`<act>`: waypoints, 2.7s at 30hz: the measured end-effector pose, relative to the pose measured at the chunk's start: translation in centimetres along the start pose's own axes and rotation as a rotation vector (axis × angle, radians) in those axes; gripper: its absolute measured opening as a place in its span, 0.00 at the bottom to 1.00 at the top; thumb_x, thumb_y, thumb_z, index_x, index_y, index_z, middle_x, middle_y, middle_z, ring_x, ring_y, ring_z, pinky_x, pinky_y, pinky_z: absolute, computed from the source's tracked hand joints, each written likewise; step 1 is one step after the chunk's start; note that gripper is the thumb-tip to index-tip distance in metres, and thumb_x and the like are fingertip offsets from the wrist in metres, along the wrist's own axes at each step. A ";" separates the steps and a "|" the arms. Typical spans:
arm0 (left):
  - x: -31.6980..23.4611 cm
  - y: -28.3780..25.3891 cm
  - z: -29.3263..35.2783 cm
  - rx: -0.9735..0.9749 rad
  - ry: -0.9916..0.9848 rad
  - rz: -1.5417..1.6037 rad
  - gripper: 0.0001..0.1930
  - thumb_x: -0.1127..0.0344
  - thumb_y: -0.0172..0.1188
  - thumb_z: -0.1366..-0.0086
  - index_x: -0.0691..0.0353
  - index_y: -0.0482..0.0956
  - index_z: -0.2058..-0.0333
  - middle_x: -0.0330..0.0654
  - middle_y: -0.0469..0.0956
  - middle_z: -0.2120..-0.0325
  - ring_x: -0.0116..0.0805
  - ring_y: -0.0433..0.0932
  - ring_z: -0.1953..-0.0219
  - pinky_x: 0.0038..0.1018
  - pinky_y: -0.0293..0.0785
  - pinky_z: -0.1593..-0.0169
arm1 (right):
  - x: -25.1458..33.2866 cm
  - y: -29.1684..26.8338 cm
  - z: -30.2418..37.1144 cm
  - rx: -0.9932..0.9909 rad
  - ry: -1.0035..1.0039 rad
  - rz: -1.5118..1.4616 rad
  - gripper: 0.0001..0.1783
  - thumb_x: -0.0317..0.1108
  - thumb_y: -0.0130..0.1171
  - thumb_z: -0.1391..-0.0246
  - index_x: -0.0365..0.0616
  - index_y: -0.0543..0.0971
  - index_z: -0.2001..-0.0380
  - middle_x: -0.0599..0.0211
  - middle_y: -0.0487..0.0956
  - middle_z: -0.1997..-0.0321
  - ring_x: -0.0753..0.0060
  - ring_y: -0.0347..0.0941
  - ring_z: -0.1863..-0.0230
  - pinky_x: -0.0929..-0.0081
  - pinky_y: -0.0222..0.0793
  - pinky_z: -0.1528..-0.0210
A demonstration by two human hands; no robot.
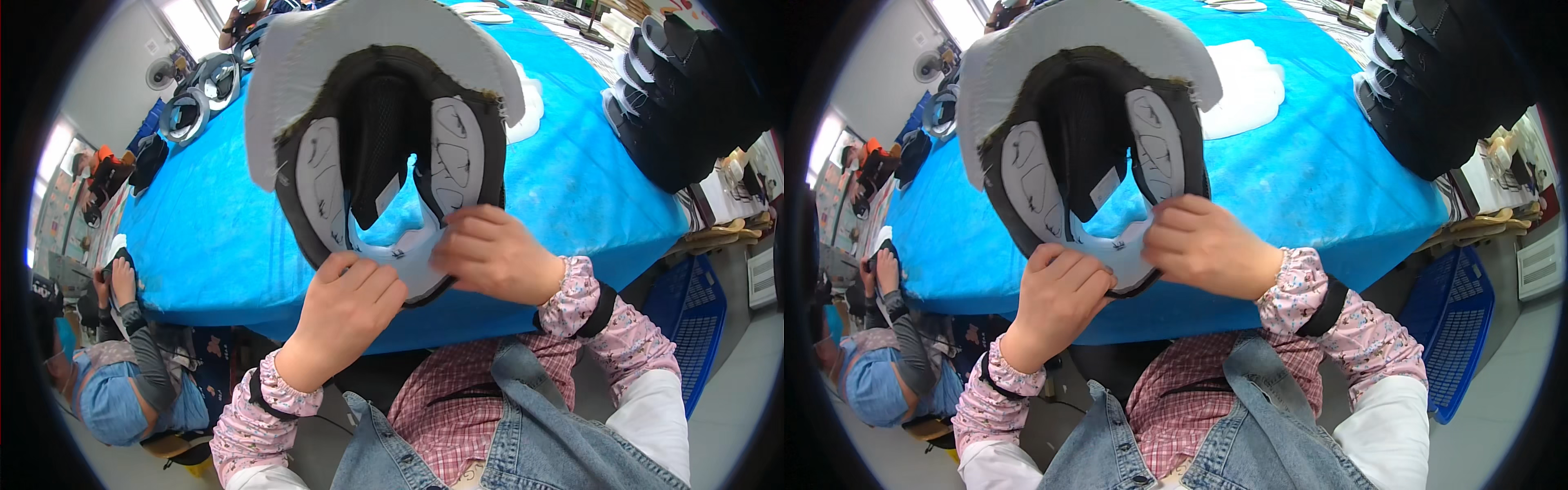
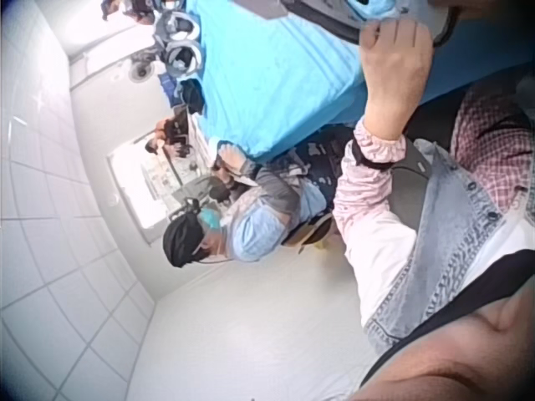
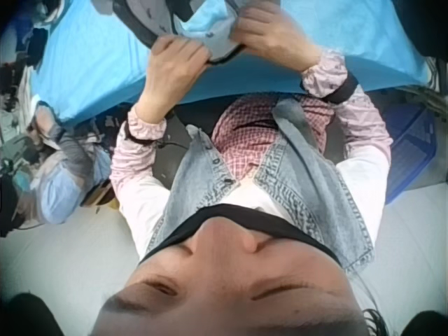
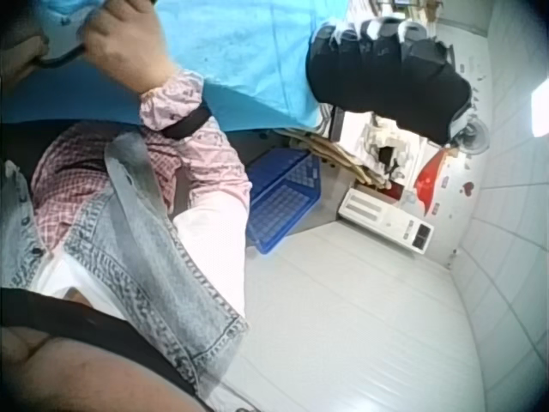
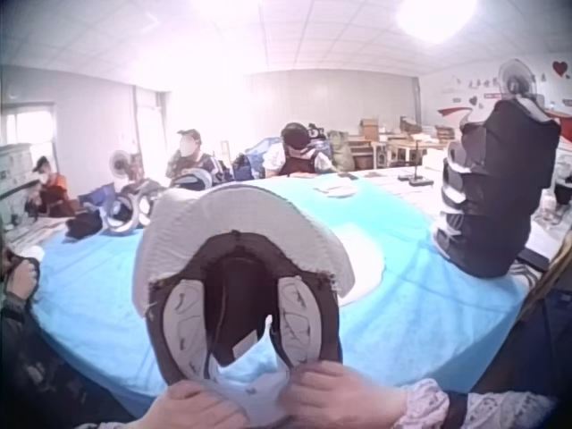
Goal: The person picks up a white shoe lining, places it inside a black shoe upper, and presses it down into place. The person then stacks the finished component onto a pile of other completed uppers on the table.
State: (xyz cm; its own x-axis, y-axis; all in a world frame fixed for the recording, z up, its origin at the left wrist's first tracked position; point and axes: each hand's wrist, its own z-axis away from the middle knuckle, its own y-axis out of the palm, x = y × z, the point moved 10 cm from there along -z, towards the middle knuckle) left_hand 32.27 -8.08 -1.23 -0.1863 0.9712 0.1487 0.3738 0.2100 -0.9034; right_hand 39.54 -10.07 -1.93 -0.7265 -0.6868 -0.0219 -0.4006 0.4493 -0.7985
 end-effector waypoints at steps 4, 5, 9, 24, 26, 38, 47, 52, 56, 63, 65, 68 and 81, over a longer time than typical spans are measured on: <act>1.0 -0.2 0.2 -0.002 -0.030 0.105 0.13 0.68 0.64 0.63 0.56 0.73 0.75 0.32 0.71 0.76 0.30 0.73 0.68 0.29 0.64 0.60 | -1.0 -0.3 0.3 -0.039 0.029 0.070 0.12 0.30 0.58 0.69 0.43 0.74 0.74 0.69 0.72 0.70 0.67 0.70 0.61 0.71 0.67 0.53; 1.2 -0.4 0.4 -0.006 -0.028 0.100 0.13 0.68 0.64 0.63 0.56 0.73 0.75 0.32 0.71 0.76 0.30 0.73 0.68 0.29 0.64 0.60 | -1.1 -0.3 0.2 -0.037 0.033 0.050 0.13 0.30 0.58 0.68 0.42 0.75 0.73 0.69 0.72 0.70 0.67 0.70 0.61 0.71 0.67 0.52; 2.2 -2.9 0.3 -0.070 -0.057 -0.027 0.09 0.71 0.60 0.58 0.56 0.74 0.73 0.32 0.71 0.76 0.28 0.74 0.66 0.30 0.64 0.49 | -1.0 -0.6 0.0 -0.031 0.029 0.161 0.14 0.30 0.57 0.65 0.41 0.76 0.69 0.70 0.72 0.70 0.67 0.70 0.60 0.71 0.66 0.50; 7.5 -6.3 6.3 -0.442 -0.358 0.014 0.10 0.70 0.61 0.45 0.61 0.71 0.64 0.46 0.73 0.59 0.34 0.72 0.57 0.27 0.66 0.56 | 2.2 0.0 -0.5 0.032 -0.078 0.357 0.10 0.30 0.55 0.67 0.37 0.77 0.76 0.68 0.73 0.70 0.66 0.69 0.60 0.71 0.64 0.48; 11.0 -1.5 9.2 -0.172 -0.807 0.627 0.09 0.64 0.52 0.38 0.66 0.72 0.67 0.43 0.74 0.74 0.29 0.74 0.70 0.22 0.68 0.65 | 2.3 -0.1 -0.6 0.036 -0.086 0.368 0.10 0.31 0.54 0.68 0.37 0.77 0.78 0.68 0.73 0.70 0.66 0.69 0.61 0.71 0.64 0.48; 8.6 5.3 9.5 -0.013 -1.097 0.953 0.19 0.63 0.54 0.40 0.68 0.70 0.86 0.39 0.67 0.93 0.31 0.68 0.90 0.27 0.61 0.83 | 3.2 1.9 -0.5 0.187 -0.157 0.342 0.13 0.31 0.53 0.69 0.38 0.77 0.75 0.68 0.74 0.64 0.68 0.69 0.58 0.70 0.63 0.46; 2.9 1.0 0.6 0.098 -0.334 0.048 0.17 0.65 0.55 0.47 0.63 0.69 0.93 0.50 0.68 0.92 0.48 0.70 0.87 0.38 0.63 0.81 | 4.4 3.8 -0.3 0.244 -0.313 0.418 0.12 0.33 0.52 0.67 0.40 0.79 0.76 0.68 0.74 0.68 0.66 0.68 0.57 0.71 0.60 0.44; 8.5 4.3 7.3 0.094 -1.003 0.976 0.19 0.60 0.40 0.35 0.67 0.77 0.72 0.45 0.79 0.82 0.30 0.76 0.84 0.27 0.66 0.81 | 3.3 2.1 -0.9 0.073 -0.144 0.298 0.13 0.33 0.52 0.62 0.35 0.76 0.73 0.64 0.73 0.71 0.66 0.69 0.61 0.67 0.59 0.44; 6.2 6.5 6.6 0.054 -1.002 1.295 0.23 0.56 0.39 0.32 0.73 0.75 0.64 0.48 0.79 0.78 0.32 0.78 0.77 0.22 0.70 0.70 | 3.5 2.0 -2.0 0.115 0.084 0.186 0.25 0.31 0.50 0.55 0.34 0.65 0.51 0.64 0.73 0.69 0.64 0.70 0.61 0.66 0.58 0.43; 0.7 1.2 -1.7 -0.001 -0.483 1.153 0.23 0.65 0.45 0.34 0.67 0.59 0.42 0.49 0.76 0.61 0.34 0.75 0.63 0.26 0.67 0.54 | -3.0 -5.6 -1.5 -0.183 0.152 -0.135 0.15 0.31 0.58 0.55 0.42 0.72 0.62 0.64 0.72 0.68 0.62 0.70 0.61 0.65 0.60 0.49; 0.2 -0.4 -2.1 -0.143 -0.352 1.087 0.19 0.68 0.45 0.34 0.66 0.64 0.45 0.47 0.77 0.63 0.34 0.75 0.62 0.25 0.68 0.56 | -4.1 -8.4 -0.7 -0.176 0.206 -0.232 0.16 0.30 0.60 0.54 0.43 0.73 0.60 0.63 0.73 0.65 0.60 0.69 0.59 0.66 0.61 0.51; 2.4 -0.5 -1.1 -0.287 -0.353 0.963 0.13 0.71 0.47 0.36 0.66 0.71 0.53 0.44 0.77 0.67 0.34 0.75 0.65 0.27 0.68 0.57 | -7.5 -15.2 2.9 -0.238 0.551 -0.397 0.16 0.28 0.59 0.50 0.42 0.72 0.56 0.65 0.74 0.61 0.71 0.71 0.58 0.75 0.67 0.58; 10.0 7.1 3.6 -0.230 -0.502 0.805 0.07 0.74 0.52 0.43 0.67 0.76 0.66 0.47 0.75 0.66 0.40 0.73 0.61 0.28 0.67 0.56 | -17.0 -49.8 24.7 -0.536 0.953 0.435 0.16 0.29 0.49 0.46 0.40 0.70 0.54 0.62 0.74 0.59 0.65 0.73 0.58 0.73 0.70 0.52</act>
State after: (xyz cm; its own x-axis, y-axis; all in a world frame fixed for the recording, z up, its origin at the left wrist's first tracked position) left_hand 29.77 2.73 -7.63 -0.1429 0.6843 -0.7151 0.7170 -0.4265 -0.5514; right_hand 85.64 -34.86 23.33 -0.8928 0.1867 0.4099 -0.0341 0.8794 -0.4748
